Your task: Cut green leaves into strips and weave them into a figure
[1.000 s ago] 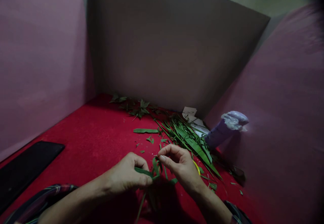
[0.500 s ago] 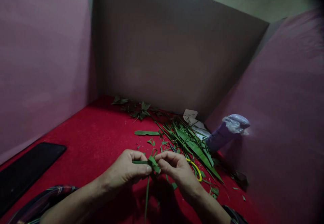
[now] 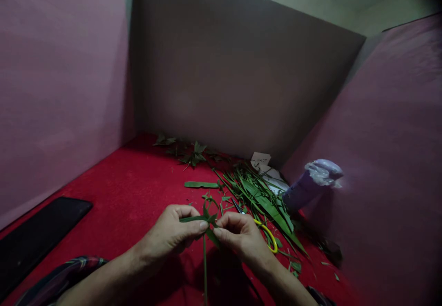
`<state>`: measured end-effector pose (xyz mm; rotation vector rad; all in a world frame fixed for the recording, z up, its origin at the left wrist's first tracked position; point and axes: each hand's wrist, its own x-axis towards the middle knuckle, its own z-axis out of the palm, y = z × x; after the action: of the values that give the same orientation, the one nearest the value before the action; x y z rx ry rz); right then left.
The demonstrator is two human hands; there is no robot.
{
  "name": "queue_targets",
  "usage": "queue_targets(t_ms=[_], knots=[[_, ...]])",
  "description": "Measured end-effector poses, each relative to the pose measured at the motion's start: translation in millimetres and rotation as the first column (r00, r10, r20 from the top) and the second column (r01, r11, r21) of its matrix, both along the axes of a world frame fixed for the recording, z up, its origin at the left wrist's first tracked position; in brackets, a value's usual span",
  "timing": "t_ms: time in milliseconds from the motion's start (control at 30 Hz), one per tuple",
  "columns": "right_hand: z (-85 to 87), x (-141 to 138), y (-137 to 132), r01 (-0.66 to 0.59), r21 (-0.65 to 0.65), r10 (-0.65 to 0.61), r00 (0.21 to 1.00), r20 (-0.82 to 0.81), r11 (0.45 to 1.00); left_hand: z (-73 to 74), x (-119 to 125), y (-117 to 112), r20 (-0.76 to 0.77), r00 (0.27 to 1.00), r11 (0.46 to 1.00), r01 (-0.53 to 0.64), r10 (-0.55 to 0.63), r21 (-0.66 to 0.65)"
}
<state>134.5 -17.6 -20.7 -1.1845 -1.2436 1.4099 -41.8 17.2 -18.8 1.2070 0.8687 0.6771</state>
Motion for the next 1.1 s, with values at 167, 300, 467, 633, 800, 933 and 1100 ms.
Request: queue_targets(t_ms=[167,300,467,633,800,933,1100], knots=[[1.2,9.1,1.0,-0.121,-0.05,0.128,0.981,0.149,0.991,-1.6,-0.1,-1.0,0.008,1.0,1.0,-0.007,0.007,0.007],[3.0,22.1,2.8,-0.211,-0.1,0.228,0.951,0.21,0.972,-4.1,0.4,-2.7,0.021,1.0,1.0,-0.014,0.014,0.022],[12.4,27.3,2.7,-0.251,0.01,0.238,0.93,0.278,0.968,-4.0,0.9,-3.2,0.021,1.0,1.0,0.014,-0.014,0.019],[20.1,10.5,-5.2,-0.035,0.341,-0.032,0.982,0.188,0.939,-0.5,2.8,-6.5,0.008,0.999,0.998,0.051,-0.051,0.026],[13.2,-0.5,-6.9,0.034,0.316,-0.077,0.989,0.124,0.948,-4.9,4.4,-7.6,0.001,0.995,0.995,0.098,-0.098,0.02],[10.5,-1.1,-3.7,0.074,0.185,-0.07,0.997,-0.025,0.98,-8.7,5.0,-6.3,0.003,0.995,0.995,0.095,-0.095,0.024],[9.8,-0.8,-1.4,0.037,0.152,-0.031,0.998,-0.046,0.988,-7.1,5.4,-6.7,0.013,0.995,0.995,0.096,-0.096,0.026]])
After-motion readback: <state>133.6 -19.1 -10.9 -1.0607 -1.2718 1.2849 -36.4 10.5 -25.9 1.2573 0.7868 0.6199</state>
